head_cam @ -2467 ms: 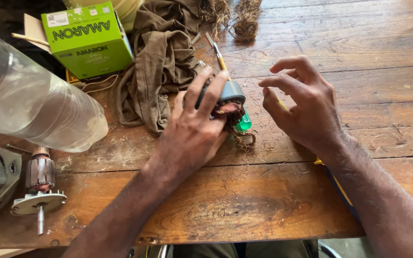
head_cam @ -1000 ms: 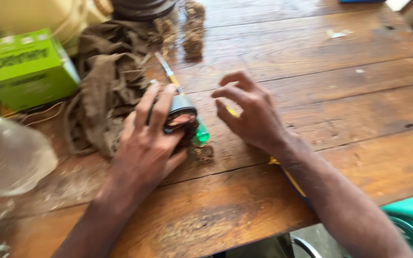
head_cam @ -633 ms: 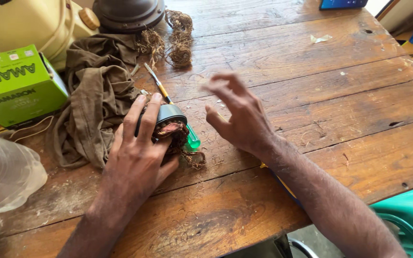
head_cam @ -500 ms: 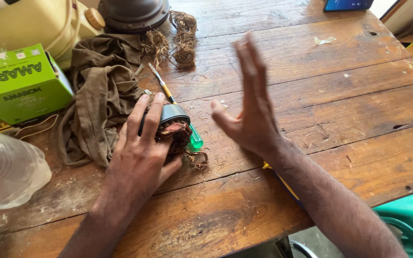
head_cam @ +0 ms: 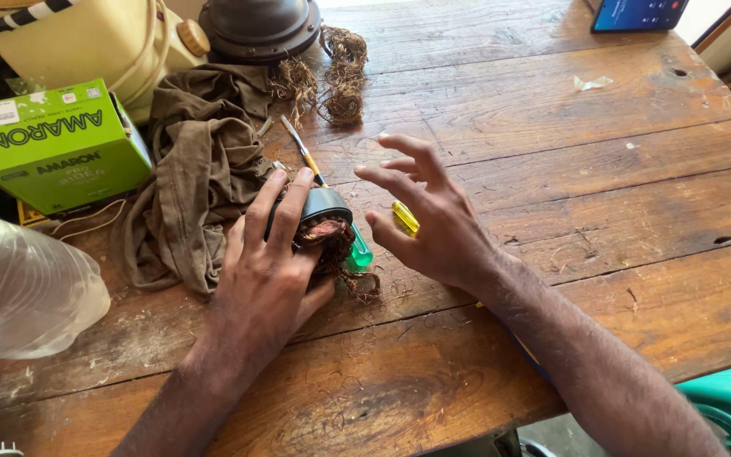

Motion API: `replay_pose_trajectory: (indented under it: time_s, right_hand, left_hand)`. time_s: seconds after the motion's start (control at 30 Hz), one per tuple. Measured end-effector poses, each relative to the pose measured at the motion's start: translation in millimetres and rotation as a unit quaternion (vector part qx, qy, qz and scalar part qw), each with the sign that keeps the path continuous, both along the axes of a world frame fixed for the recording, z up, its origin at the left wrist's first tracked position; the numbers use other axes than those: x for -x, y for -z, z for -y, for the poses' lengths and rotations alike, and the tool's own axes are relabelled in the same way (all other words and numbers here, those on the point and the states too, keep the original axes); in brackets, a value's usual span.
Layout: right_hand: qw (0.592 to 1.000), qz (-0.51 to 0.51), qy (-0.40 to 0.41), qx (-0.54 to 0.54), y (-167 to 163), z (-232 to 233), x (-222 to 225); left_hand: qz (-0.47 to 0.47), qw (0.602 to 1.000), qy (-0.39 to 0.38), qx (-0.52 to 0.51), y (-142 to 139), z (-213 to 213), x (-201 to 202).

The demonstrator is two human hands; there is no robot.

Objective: The person works at a wooden table extracting copper windings from an electric motor stator. They hold the motor housing with one hand while prying and pulling the copper coil windings loose with a screwdriver and pliers, working the windings free by hand and setting debris aside.

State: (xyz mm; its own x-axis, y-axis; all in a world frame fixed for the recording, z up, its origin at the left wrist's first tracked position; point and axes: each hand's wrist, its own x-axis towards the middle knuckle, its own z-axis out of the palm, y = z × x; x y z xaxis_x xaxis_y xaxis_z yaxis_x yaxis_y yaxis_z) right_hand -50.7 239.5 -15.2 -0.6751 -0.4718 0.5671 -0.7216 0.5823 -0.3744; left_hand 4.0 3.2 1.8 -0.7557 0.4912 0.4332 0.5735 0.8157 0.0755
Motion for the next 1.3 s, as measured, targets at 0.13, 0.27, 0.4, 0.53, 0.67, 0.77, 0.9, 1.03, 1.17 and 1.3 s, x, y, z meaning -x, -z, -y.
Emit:
replay_pose_trajectory:
  time_s: [0.13, 0.27, 0.4, 0.53, 0.67, 0.77, 0.9, 1.03, 1.17, 1.3]
  right_hand:
    - [0.999, -0.024, 0.032, 0.012, 3, -5, 8]
    - [0.990, -0.023, 0.138, -0.012, -2, -22, 17]
    - [0.961, 0.069, 0.261, -0.063, -16, -42, 21]
    - [0.941, 0.203, 0.246, -0.113, -24, -41, 21]
    - [0.923, 0.289, 0.190, -0.167, -25, -26, 16]
    - [0.935, 0.285, 0.142, -0.157, -23, -20, 10]
    - [0.965, 0.214, 0.126, -0.084, -19, -17, 9]
    - [0.995, -0.033, 0.048, 0.082, -14, -20, 2]
    - [0.966, -0.032, -0.059, 0.250, -3, -16, -17]
    - [0.983, -0.044, -0.075, 0.161, -2, -9, -21]
  left_hand:
    - [-0.010, 1.000, 0.002, -0.003, 2, 0, -1]
    - [-0.015, 1.000, 0.004, -0.005, 3, 1, -1]
    - [-0.005, 1.000, 0.008, -0.004, 3, 2, -1]
    - [-0.006, 1.000, 0.011, 0.002, 2, 2, 1]
    - [-0.009, 1.000, 0.009, 0.016, 1, 3, 1]
    - [-0.019, 1.000, 0.014, 0.014, 1, 4, 0]
    - [-0.016, 0.999, 0.015, 0.030, 0, 6, 2]
    - [-0.012, 0.999, 0.009, 0.050, -2, 8, 2]
    - [-0.016, 0.999, 0.008, 0.050, -3, 7, 0]
    - [-0.033, 0.998, 0.010, 0.044, -2, 8, 0]
